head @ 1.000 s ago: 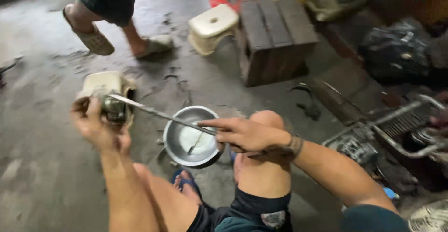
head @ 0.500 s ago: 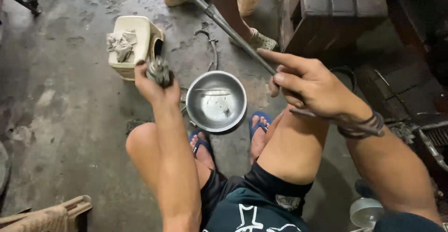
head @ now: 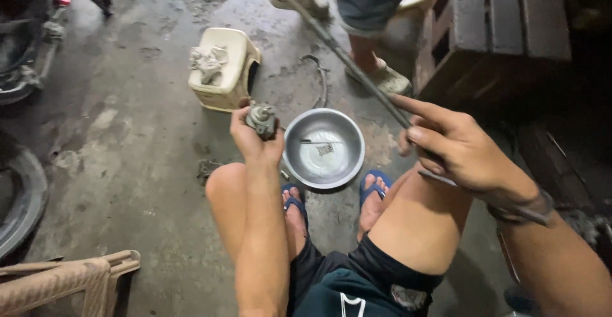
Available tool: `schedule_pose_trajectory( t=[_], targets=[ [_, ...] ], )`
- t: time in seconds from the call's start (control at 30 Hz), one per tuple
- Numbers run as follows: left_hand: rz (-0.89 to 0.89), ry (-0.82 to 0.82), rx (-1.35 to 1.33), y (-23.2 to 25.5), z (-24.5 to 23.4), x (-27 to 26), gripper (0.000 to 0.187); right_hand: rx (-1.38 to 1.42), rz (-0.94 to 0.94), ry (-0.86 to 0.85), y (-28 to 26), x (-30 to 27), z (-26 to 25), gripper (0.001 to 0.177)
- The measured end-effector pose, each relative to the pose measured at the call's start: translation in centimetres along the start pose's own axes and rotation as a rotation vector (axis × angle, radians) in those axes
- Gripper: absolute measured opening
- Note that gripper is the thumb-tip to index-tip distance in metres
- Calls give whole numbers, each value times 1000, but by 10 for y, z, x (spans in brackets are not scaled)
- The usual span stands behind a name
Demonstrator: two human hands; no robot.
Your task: A person is cleaning and inspecting a small mechanical component from a motorcycle using a metal rod and a screwdriver while sitting on the floor.
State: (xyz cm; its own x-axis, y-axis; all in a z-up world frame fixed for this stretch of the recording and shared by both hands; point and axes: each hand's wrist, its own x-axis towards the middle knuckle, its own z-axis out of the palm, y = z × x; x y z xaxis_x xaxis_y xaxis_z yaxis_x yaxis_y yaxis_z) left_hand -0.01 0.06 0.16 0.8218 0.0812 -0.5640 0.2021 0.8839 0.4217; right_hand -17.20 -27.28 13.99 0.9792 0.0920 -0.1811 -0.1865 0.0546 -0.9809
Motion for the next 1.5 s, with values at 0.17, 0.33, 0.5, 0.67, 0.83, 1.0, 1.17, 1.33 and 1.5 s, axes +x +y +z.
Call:
schedule_pose_trajectory(
  t=[0.17,0.33,0.5,0.67,0.83,1.0,1.17,1.33,1.5],
  targets=[
    [18,-91,-56,17,10,-11,9,-82,-35,61,-18,-17,-3,59],
    [98,-98,-62,32,16,-12,7,-72,-95,91,0,-19,-10,59],
    [203,-125,-44,23,10,-3,32,39,-277,156,34,-13,-25,63],
    [175,-217,23,14,5,-7,42,31,-295,209,62,-22,-34,56],
    [110,-302,189,7,14,-23,34,14,-391,206,60,-14,-18,53],
    [216,-936,786,20,41,-59,64,-44,-334,-5,41,7,20,54],
    [295,-1106,962,8,44,-75,40,68,-392,-58,79,44,38,42],
    [188,-972,836,-1,35,-69,16,69,-360,-83,80,55,48,43],
    [239,-890,841,-9,26,-53,13,-85,-434,-98,69,50,52,55]
  ],
)
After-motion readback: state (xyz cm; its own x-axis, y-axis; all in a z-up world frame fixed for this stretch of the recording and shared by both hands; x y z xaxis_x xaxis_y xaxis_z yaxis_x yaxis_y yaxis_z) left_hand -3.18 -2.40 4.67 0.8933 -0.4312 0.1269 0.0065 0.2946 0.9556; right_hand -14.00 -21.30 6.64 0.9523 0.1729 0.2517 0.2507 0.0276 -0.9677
